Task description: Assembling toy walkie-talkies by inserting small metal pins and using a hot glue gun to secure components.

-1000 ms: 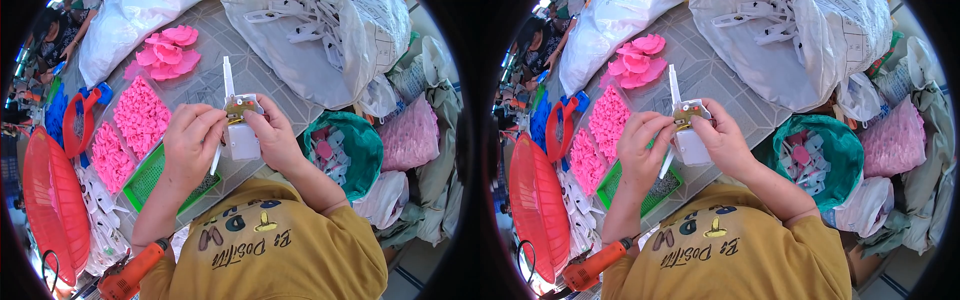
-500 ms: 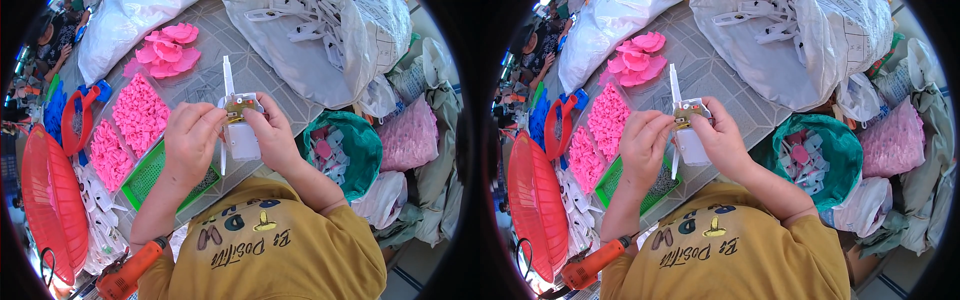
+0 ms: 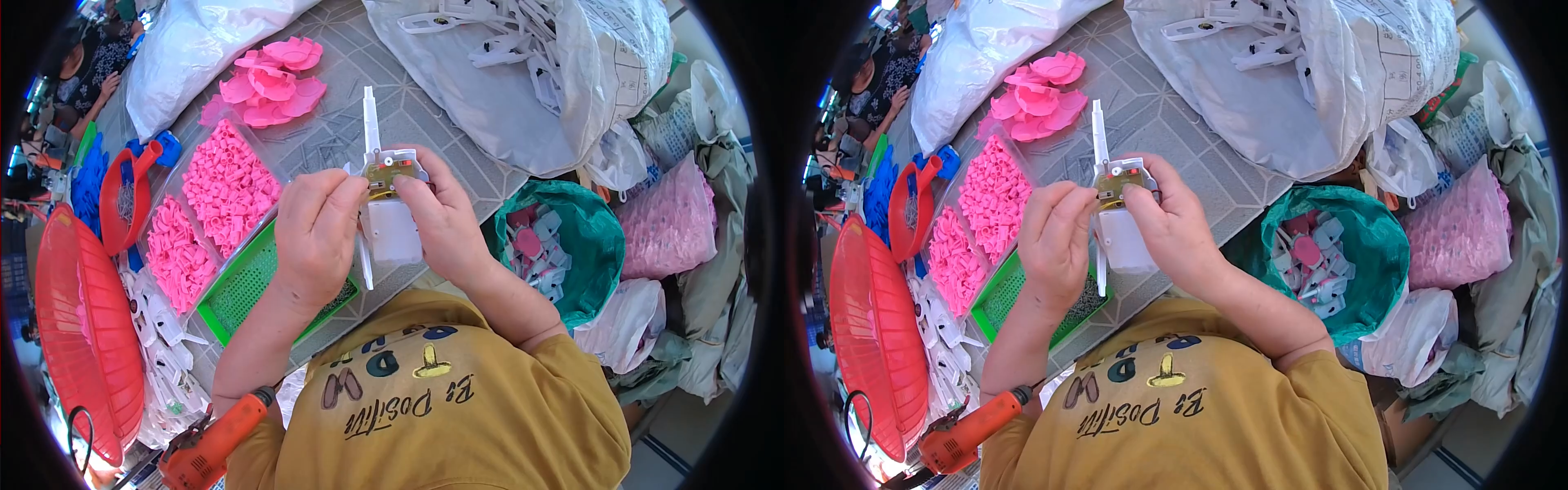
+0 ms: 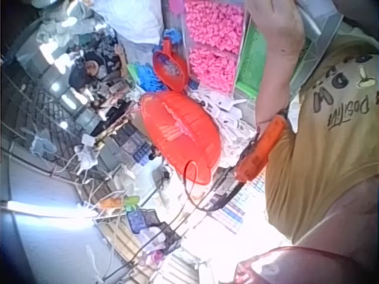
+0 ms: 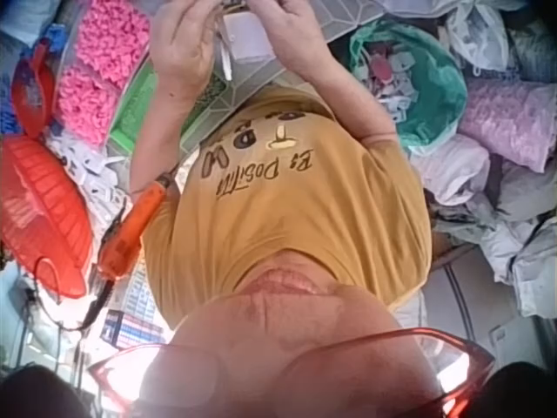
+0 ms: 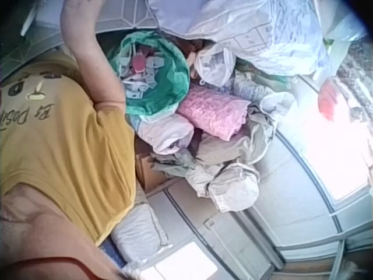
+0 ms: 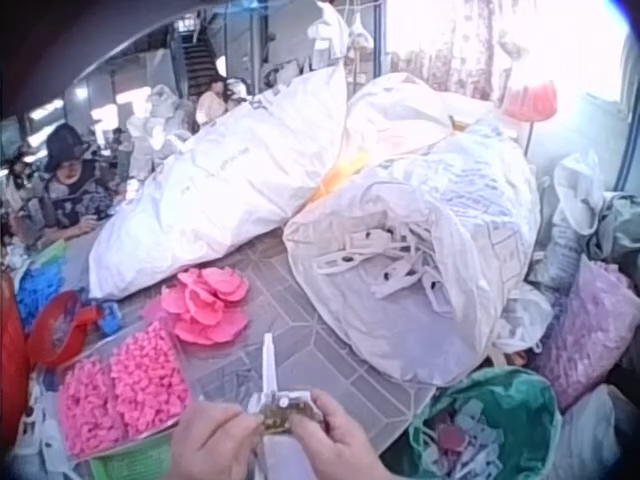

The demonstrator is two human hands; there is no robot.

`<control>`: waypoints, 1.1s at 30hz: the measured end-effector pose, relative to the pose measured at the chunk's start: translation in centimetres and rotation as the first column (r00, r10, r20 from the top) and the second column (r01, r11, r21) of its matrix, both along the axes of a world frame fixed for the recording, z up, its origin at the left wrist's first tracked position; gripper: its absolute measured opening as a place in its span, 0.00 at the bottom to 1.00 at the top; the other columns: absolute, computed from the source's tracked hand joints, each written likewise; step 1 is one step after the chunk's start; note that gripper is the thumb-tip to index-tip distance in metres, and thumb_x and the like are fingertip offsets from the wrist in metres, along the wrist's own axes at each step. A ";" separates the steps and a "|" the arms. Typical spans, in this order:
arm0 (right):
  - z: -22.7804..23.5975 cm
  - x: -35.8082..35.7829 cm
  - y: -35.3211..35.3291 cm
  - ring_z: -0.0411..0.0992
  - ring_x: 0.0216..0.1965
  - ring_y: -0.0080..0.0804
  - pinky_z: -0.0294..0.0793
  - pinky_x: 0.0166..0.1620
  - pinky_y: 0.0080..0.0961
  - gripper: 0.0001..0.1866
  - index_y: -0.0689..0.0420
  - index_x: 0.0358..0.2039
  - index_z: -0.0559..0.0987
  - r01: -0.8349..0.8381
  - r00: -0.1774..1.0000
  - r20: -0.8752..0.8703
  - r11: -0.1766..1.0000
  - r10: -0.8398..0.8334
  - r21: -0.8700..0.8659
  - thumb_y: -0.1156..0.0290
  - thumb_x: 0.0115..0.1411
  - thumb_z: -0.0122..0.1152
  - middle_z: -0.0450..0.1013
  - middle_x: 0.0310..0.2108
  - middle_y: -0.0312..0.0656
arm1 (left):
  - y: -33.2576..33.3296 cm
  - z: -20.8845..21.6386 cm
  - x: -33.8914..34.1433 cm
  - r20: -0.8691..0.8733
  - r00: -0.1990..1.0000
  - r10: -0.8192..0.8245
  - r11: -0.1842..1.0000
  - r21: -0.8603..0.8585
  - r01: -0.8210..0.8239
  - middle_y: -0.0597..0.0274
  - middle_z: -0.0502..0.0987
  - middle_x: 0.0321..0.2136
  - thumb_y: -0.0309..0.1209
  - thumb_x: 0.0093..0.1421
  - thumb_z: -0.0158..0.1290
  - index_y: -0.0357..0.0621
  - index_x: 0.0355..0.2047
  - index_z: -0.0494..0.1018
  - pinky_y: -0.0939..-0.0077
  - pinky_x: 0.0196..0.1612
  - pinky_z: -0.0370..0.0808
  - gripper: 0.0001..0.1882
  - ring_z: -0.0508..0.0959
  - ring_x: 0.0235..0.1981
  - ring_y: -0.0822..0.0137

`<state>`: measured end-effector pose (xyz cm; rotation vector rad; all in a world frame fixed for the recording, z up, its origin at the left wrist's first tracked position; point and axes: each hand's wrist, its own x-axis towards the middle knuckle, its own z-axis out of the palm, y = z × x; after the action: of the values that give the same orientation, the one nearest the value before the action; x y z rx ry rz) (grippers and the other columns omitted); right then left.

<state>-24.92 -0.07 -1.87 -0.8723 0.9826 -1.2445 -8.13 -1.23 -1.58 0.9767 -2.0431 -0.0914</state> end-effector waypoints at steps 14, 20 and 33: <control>0.0 -0.6 -0.1 0.71 0.31 0.14 0.72 0.33 0.18 0.12 0.57 0.50 0.74 -0.087 0.996 -0.034 0.995 0.088 0.045 0.70 0.69 0.50 0.75 0.34 0.33 | 0.2 -0.2 0.0 0.010 1.000 -0.002 0.999 0.042 0.001 0.51 0.77 0.38 0.20 0.59 0.59 0.35 0.40 0.78 0.69 0.39 0.77 0.09 0.80 0.37 0.56; -0.1 -0.8 -0.5 0.71 0.31 0.15 0.71 0.33 0.18 0.11 0.58 0.49 0.74 -0.085 0.994 -0.072 0.996 0.087 0.026 0.70 0.68 0.51 0.75 0.33 0.33 | 0.2 0.2 -0.2 0.004 1.000 0.009 0.999 0.032 -0.009 0.51 0.77 0.38 0.19 0.58 0.60 0.35 0.40 0.78 0.69 0.38 0.78 0.10 0.80 0.36 0.55; 0.1 -0.5 -0.2 0.76 0.40 0.25 0.76 0.43 0.25 0.17 0.57 0.55 0.71 -0.221 0.881 0.467 0.936 0.071 0.274 0.73 0.66 0.49 0.75 0.44 0.38 | -0.1 0.6 0.9 0.216 0.975 -0.049 0.990 -0.120 0.076 0.57 0.77 0.35 0.20 0.46 0.65 0.37 0.40 0.78 0.67 0.32 0.75 0.18 0.78 0.31 0.59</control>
<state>-25.45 -0.31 -1.74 -0.3661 0.6969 -1.0512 -7.23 -1.32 -0.93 0.8729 -2.2454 0.1146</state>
